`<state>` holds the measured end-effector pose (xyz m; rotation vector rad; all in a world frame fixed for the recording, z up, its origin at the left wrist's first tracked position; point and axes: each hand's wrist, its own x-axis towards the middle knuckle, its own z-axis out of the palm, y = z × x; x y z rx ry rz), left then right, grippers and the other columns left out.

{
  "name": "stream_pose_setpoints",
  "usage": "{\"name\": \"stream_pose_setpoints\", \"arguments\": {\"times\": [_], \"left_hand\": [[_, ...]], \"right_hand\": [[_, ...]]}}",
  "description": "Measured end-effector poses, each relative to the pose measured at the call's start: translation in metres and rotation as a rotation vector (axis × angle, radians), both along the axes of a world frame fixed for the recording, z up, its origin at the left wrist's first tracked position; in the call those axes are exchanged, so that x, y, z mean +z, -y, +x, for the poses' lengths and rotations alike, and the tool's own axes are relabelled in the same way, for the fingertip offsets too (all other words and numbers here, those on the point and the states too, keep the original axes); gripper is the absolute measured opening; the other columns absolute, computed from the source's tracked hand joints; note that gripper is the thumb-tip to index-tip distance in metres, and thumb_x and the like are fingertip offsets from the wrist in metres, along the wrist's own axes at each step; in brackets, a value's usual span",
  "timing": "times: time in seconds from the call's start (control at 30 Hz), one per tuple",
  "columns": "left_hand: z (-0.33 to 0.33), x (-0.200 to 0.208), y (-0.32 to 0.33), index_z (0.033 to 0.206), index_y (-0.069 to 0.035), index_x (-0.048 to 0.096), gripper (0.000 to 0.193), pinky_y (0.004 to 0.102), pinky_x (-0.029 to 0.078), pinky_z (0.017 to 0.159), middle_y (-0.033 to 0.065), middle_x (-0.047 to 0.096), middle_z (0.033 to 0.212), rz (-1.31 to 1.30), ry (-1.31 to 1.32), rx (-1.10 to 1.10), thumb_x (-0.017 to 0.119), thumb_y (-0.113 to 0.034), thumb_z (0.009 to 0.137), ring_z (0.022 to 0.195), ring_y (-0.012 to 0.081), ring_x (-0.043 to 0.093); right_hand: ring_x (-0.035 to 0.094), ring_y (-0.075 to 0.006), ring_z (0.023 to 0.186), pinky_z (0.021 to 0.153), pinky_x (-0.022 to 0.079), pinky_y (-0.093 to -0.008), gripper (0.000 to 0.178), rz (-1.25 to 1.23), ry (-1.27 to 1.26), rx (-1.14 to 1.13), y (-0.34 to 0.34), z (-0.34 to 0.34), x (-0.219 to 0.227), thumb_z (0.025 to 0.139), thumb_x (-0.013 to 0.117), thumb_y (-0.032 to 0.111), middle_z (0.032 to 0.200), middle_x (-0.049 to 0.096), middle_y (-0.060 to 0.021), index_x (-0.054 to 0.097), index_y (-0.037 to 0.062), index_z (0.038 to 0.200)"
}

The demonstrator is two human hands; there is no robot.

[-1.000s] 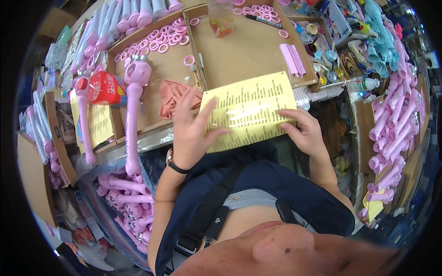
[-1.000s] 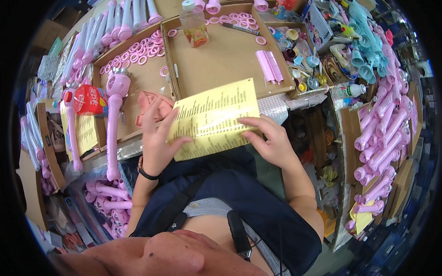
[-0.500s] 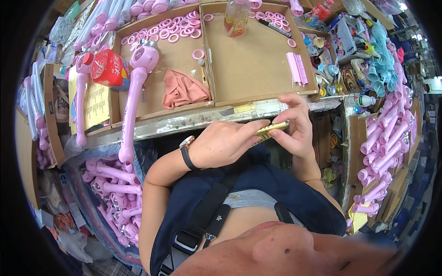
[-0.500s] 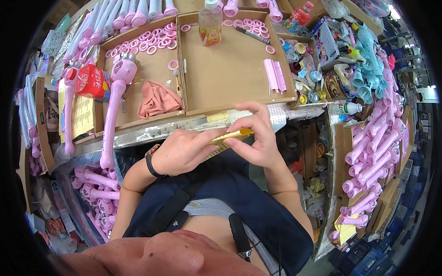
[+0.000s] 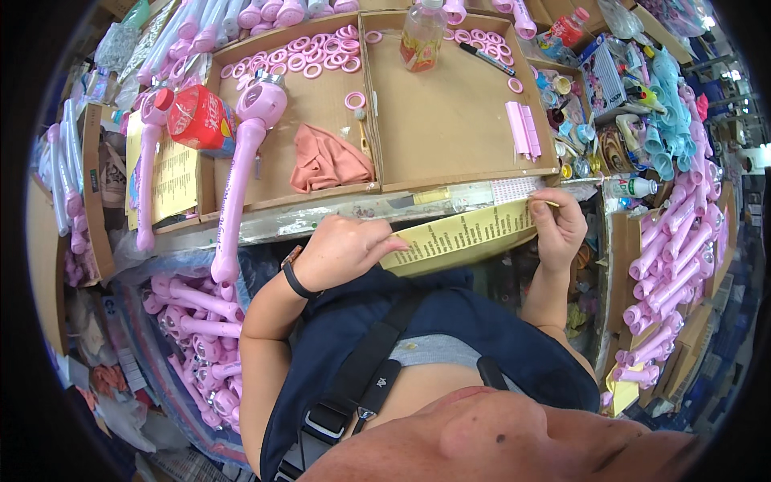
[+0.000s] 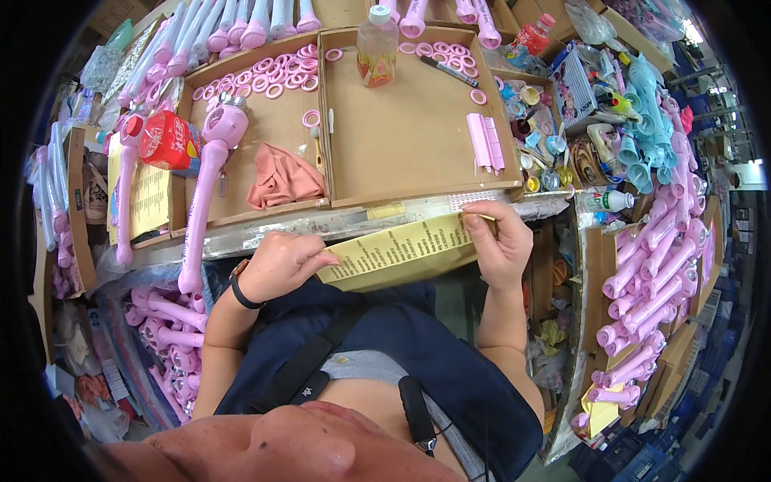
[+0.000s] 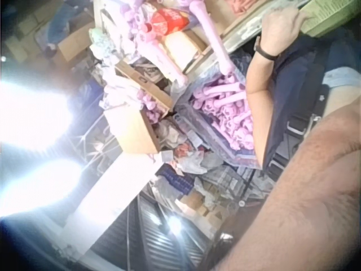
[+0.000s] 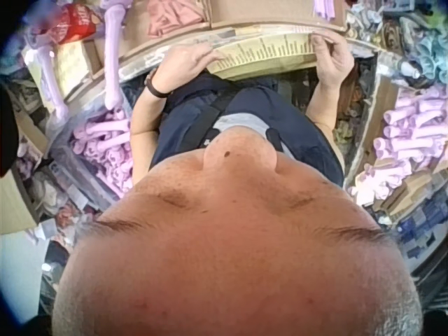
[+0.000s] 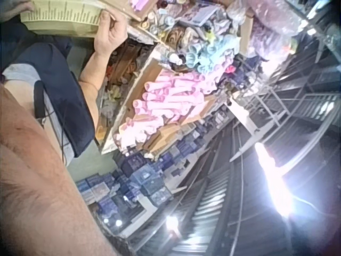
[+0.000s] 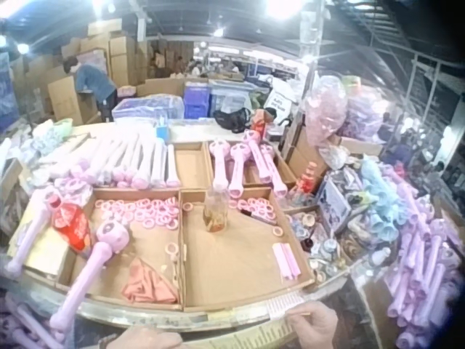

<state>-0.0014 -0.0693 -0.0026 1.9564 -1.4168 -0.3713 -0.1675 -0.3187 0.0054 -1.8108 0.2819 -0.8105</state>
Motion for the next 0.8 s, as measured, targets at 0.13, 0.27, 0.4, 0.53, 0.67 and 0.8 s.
{"name": "stream_pose_setpoints", "arguments": {"times": [0.13, 0.27, 0.4, 0.53, 0.67, 0.8], "left_hand": [[0.020, -0.005, 0.012, 0.058, -0.007, 0.057, 0.042, 0.0384, 0.040, 0.045, 0.0122, 0.051, 0.052, -0.073, 0.023, 0.124, 0.064, -0.039, 0.084, 0.046, 0.0299, 0.052], [0.065, -0.016, 0.058, 0.075, -0.006, 0.064, 0.029, 0.0406, 0.042, 0.050, 0.0146, 0.054, 0.057, -0.004, 0.366, 0.445, 0.058, -0.031, 0.089, 0.051, 0.0320, 0.053], [0.103, -0.032, 0.094, 0.079, -0.007, 0.059, 0.019, 0.0404, 0.046, 0.062, 0.0118, 0.058, 0.070, -0.156, 0.725, 0.570, 0.060, -0.025, 0.085, 0.066, 0.0299, 0.057], [0.097, -0.058, 0.118, 0.087, -0.007, 0.058, 0.025, 0.0403, 0.044, 0.077, 0.0098, 0.057, 0.086, 0.063, 0.614, 0.409, 0.065, -0.030, 0.080, 0.086, 0.0282, 0.055], [0.080, -0.089, 0.146, 0.131, -0.011, 0.047, 0.068, 0.0558, 0.028, 0.102, 0.0219, 0.043, 0.133, 0.156, 0.530, 0.237, 0.059, -0.055, 0.080, 0.124, 0.0404, 0.039], [0.069, -0.114, 0.155, 0.147, -0.021, 0.024, 0.095, 0.0655, 0.018, 0.104, 0.0265, 0.018, 0.149, 0.526, 0.395, 0.144, 0.049, -0.076, 0.074, 0.134, 0.0518, 0.018]], "right_hand": [[0.059, -0.0097, 0.073, 0.067, 0.046, -0.0214, 0.011, -0.280, 0.008, -0.080, 0.025, 0.034, -0.010, 0.087, 0.063, 0.003, 0.084, 0.065, -0.0068, 0.063, -0.0007, 0.097], [0.063, -0.0180, 0.071, 0.064, 0.047, -0.0277, 0.014, -0.437, 0.061, -0.128, 0.073, 0.117, -0.032, 0.091, 0.059, 0.013, 0.085, 0.066, -0.0110, 0.061, 0.0024, 0.100], [0.064, -0.0284, 0.076, 0.067, 0.048, -0.0359, 0.021, -0.403, -0.045, -0.250, 0.122, 0.178, -0.070, 0.093, 0.054, 0.023, 0.091, 0.066, -0.0152, 0.060, 0.0045, 0.102], [0.061, -0.0396, 0.087, 0.075, 0.047, -0.0445, 0.029, -0.408, -0.343, -0.267, 0.139, 0.188, -0.116, 0.093, 0.051, 0.030, 0.094, 0.065, -0.0214, 0.057, 0.0053, 0.107], [0.058, -0.0402, 0.095, 0.081, 0.046, -0.0447, 0.034, -0.464, -0.678, -0.131, 0.127, 0.178, -0.142, 0.091, 0.054, 0.027, 0.102, 0.062, -0.0226, 0.052, 0.0031, 0.115], [0.050, -0.0381, 0.110, 0.092, 0.041, -0.0442, 0.049, -0.980, -0.474, -0.199, 0.120, 0.187, -0.129, 0.083, 0.067, 0.023, 0.117, 0.054, -0.0214, 0.047, 0.0000, 0.121]]}}
